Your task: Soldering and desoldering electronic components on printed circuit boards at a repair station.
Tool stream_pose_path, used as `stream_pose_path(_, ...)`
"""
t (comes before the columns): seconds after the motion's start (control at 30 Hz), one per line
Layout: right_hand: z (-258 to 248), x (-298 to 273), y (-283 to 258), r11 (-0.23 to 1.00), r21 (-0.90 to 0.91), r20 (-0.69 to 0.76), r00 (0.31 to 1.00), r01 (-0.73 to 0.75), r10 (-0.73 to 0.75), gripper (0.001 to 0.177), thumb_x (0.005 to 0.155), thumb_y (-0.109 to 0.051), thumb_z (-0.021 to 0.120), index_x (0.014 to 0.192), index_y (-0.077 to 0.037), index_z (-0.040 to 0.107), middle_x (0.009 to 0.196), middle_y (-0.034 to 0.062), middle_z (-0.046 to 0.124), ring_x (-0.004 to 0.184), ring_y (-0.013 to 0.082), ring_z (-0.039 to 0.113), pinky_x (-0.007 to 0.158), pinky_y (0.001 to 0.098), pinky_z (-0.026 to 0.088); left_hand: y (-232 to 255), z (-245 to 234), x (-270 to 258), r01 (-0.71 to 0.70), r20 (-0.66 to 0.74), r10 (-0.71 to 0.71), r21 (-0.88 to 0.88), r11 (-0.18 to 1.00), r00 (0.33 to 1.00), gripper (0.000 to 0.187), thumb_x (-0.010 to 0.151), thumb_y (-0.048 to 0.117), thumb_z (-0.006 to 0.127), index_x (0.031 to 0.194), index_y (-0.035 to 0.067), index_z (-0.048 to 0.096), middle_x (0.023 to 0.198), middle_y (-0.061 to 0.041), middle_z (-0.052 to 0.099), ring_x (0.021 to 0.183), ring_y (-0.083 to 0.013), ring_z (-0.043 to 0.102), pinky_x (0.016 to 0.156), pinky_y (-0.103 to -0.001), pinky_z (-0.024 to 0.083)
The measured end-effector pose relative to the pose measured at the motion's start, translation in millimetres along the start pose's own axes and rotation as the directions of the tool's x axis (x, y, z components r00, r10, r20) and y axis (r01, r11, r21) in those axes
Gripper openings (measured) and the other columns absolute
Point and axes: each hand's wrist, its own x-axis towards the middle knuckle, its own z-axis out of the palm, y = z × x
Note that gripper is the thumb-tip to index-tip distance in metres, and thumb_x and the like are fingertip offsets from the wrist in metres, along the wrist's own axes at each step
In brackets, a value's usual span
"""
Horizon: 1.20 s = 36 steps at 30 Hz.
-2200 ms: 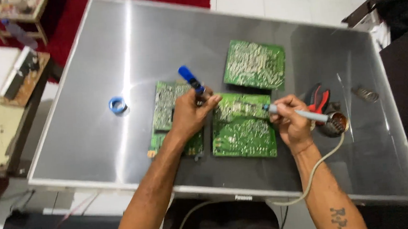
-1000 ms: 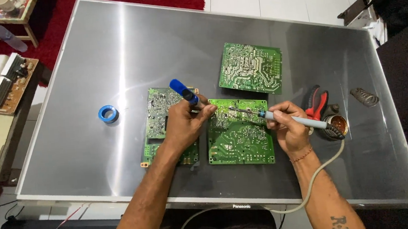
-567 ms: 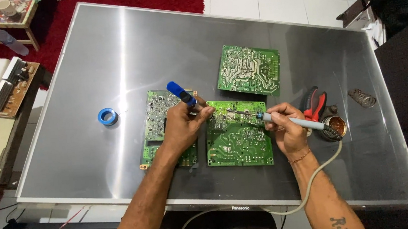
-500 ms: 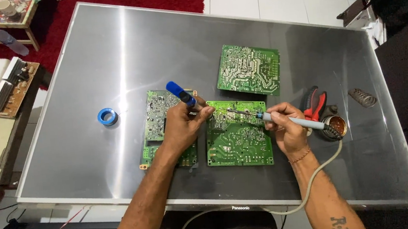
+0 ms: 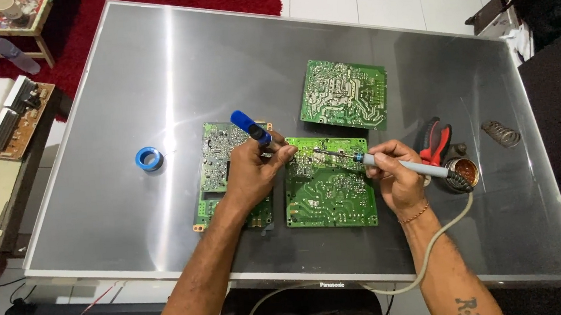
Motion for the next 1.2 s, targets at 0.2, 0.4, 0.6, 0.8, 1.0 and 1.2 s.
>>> stream_pose_path(0.2,-3.7,0.6,2.9,1.000,-0.005,0.010,1.000,0.000,0.000,0.025,0.078,-0.015,0.070,0.092,0.005,0.066,0.056,0.0138,0.060,0.051,0.0162,0.063,0.052,0.0257,0.056,-1.3,1.2,-0.2,-0.007,-0.024,0.007,-0.001,1.000,1.000,0.019,0.085,0.010,0.077,0.091,-0.004,0.066,0.077,-0.019,0.071,0.072,-0.0267,0.071,0.053,-0.030,0.058)
stream_pose_path(0.4,-7.1,1.4,6.2,1.000,-0.005,0.012,1.000,0.007,-0.007,0.026,0.077,-0.015,0.070,0.092,0.006,0.066,0.055,0.0153,0.059,0.051,0.0173,0.064,0.052,0.0261,0.056,0.9,1.3,0.3,-0.003,-0.024,0.003,0.008,1.000,1.000,0.020,0.084,0.009,0.078,0.091,-0.005,0.067,0.076,-0.021,0.070,0.072,-0.0300,0.072,0.055,-0.033,0.059)
stream_pose_path(0.6,-10.9,1.5,8.6,1.000,-0.006,0.026,1.000,0.014,-0.014,0.026,0.078,-0.016,0.070,0.093,0.006,0.065,0.055,0.0159,0.059,0.050,0.0182,0.062,0.050,0.0258,0.054,3.9,3.3,-2.2,0.017,-0.028,-0.017,0.001,1.000,0.999,0.019,0.083,0.008,0.079,0.091,-0.005,0.067,0.076,-0.021,0.070,0.071,-0.0310,0.072,0.054,-0.034,0.059)
stream_pose_path(0.8,-13.7,4.4,11.7,1.000,0.001,0.031,0.999,0.015,-0.015,0.027,0.078,-0.017,0.069,0.093,0.005,0.065,0.058,0.0145,0.060,0.051,0.0151,0.061,0.051,0.0249,0.053,7.0,2.3,-1.9,0.007,-0.019,-0.007,0.007,1.000,1.000,0.019,0.082,0.008,0.079,0.091,-0.004,0.067,0.074,-0.021,0.069,0.071,-0.0322,0.071,0.054,-0.035,0.059)
stream_pose_path(1.0,-18.5,4.5,13.9,1.000,0.017,0.032,0.999,0.018,-0.018,0.026,0.080,-0.017,0.068,0.092,0.006,0.064,0.059,0.0155,0.059,0.051,0.0164,0.059,0.051,0.0265,0.051,1.0,3.6,-3.3,0.018,-0.006,-0.018,0.003,1.000,1.000,0.019,0.082,0.008,0.079,0.090,-0.004,0.067,0.074,-0.021,0.068,0.071,-0.0341,0.071,0.055,-0.036,0.061)
stream_pose_path(1.2,-25.0,6.8,17.7,1.000,0.020,0.042,0.999,0.015,-0.016,0.024,0.081,-0.015,0.066,0.093,0.005,0.063,0.061,0.0160,0.059,0.052,0.0167,0.058,0.052,0.0269,0.050,9.4,3.9,-2.0,-0.021,-0.015,0.021,0.035,0.999,1.000,0.019,0.080,0.007,0.080,0.088,-0.004,0.067,0.073,-0.020,0.066,0.071,-0.0343,0.070,0.052,-0.038,0.060)
